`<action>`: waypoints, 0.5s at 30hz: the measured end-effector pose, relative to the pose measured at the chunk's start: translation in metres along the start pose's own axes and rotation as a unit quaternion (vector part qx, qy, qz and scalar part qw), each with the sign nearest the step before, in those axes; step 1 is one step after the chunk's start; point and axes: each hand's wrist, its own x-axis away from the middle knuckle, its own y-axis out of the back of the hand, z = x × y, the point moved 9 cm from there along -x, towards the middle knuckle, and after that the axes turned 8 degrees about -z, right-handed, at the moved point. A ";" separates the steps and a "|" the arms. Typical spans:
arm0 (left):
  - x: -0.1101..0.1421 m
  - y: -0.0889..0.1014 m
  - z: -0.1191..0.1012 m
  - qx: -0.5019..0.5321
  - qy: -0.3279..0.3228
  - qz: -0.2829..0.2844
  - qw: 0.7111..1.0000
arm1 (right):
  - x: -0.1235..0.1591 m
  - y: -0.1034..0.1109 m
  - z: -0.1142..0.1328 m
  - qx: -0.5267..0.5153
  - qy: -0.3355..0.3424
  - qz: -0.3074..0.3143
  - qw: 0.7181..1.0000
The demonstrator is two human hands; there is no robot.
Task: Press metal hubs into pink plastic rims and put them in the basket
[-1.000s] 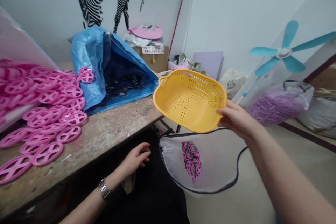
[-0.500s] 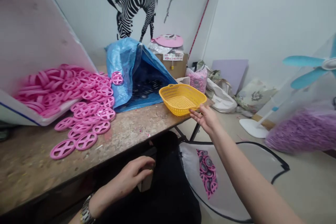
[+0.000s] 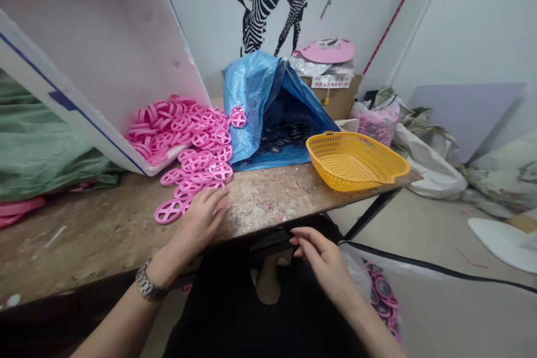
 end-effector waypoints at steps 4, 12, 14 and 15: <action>-0.032 -0.001 0.028 -0.167 0.007 0.024 0.986 | 0.000 -0.032 0.013 0.045 0.061 0.054 0.996; -0.080 -0.038 0.069 -0.217 0.064 0.073 0.971 | 0.012 -0.074 0.009 0.079 0.102 0.129 0.983; -0.084 -0.047 0.073 -0.214 0.060 0.071 0.972 | 0.013 -0.078 0.010 0.090 0.106 0.151 0.979; -0.085 -0.050 0.075 -0.212 0.058 0.070 0.973 | 0.013 -0.078 0.011 0.095 0.106 0.159 0.977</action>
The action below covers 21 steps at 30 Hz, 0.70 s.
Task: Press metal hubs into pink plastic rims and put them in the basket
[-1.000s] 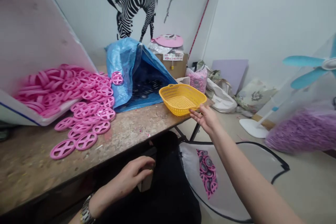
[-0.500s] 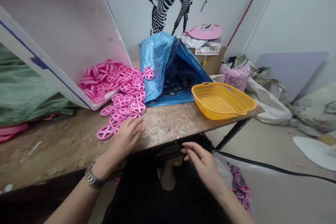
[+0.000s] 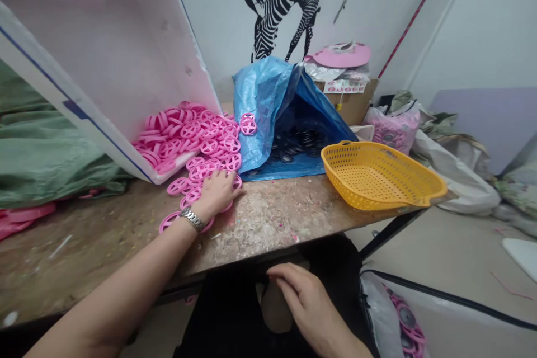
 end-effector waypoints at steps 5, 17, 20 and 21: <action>0.002 0.000 -0.007 0.040 -0.024 -0.007 0.999 | -0.021 0.016 0.012 0.015 0.017 -0.005 1.000; 0.026 0.027 -0.051 0.413 -0.105 -0.044 0.903 | -0.135 0.042 0.024 -0.207 -0.071 -0.114 0.969; 0.024 0.023 -0.051 0.426 -0.099 -0.043 0.898 | -0.148 0.038 0.025 -0.209 -0.064 -0.102 0.971; 0.024 0.022 -0.053 0.423 -0.109 -0.042 0.898 | -0.151 0.036 0.024 -0.205 -0.064 -0.092 0.972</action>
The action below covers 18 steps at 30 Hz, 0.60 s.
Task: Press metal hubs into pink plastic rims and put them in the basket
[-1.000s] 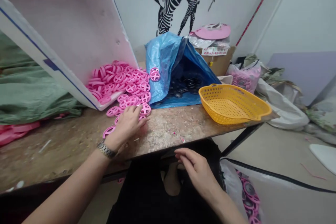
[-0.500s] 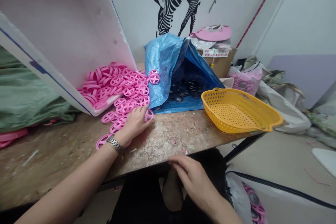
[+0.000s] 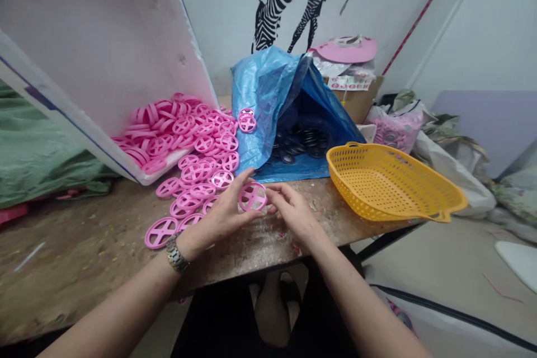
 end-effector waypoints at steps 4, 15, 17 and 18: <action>0.002 -0.009 -0.002 0.016 0.002 0.019 1.000 | -0.008 -0.013 -0.010 -0.012 -0.015 0.048 0.999; 0.032 -0.033 0.048 0.387 0.422 -0.006 0.820 | -0.039 -0.005 0.008 0.213 0.134 0.025 0.968; 0.034 -0.034 0.051 0.399 0.434 -0.014 0.807 | -0.060 0.009 0.014 0.367 0.164 -0.025 0.915; 0.034 -0.035 0.052 0.404 0.437 -0.013 0.804 | -0.073 0.017 0.015 0.429 0.166 -0.047 0.887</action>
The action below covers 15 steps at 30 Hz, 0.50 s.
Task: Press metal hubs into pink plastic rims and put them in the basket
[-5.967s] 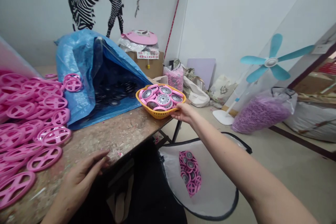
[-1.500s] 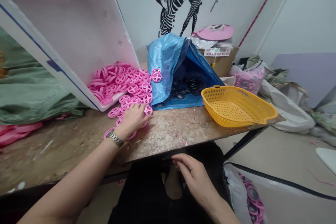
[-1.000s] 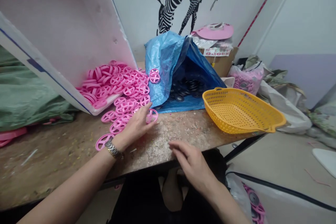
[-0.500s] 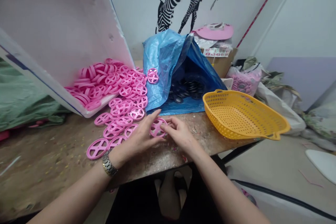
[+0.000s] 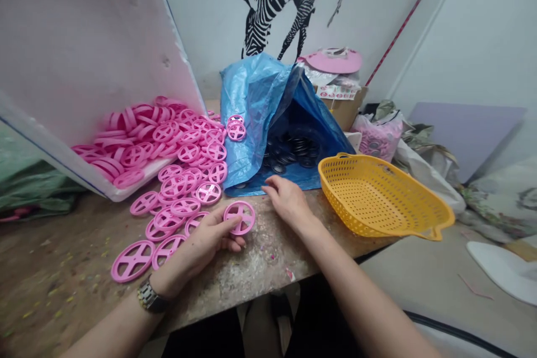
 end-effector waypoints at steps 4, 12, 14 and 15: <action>-0.002 -0.005 0.003 0.000 0.013 0.001 1.000 | -0.043 0.005 -0.029 0.131 -0.031 -0.030 0.990; -0.005 -0.003 0.004 0.014 0.039 -0.023 0.999 | -0.072 -0.021 -0.054 0.218 -0.047 -0.038 0.974; -0.006 0.000 0.002 0.026 0.030 -0.028 0.999 | -0.073 -0.022 -0.058 0.214 -0.047 -0.047 0.975; -0.006 0.001 0.000 0.032 0.025 -0.030 0.999 | -0.074 -0.021 -0.060 0.208 -0.048 -0.053 0.976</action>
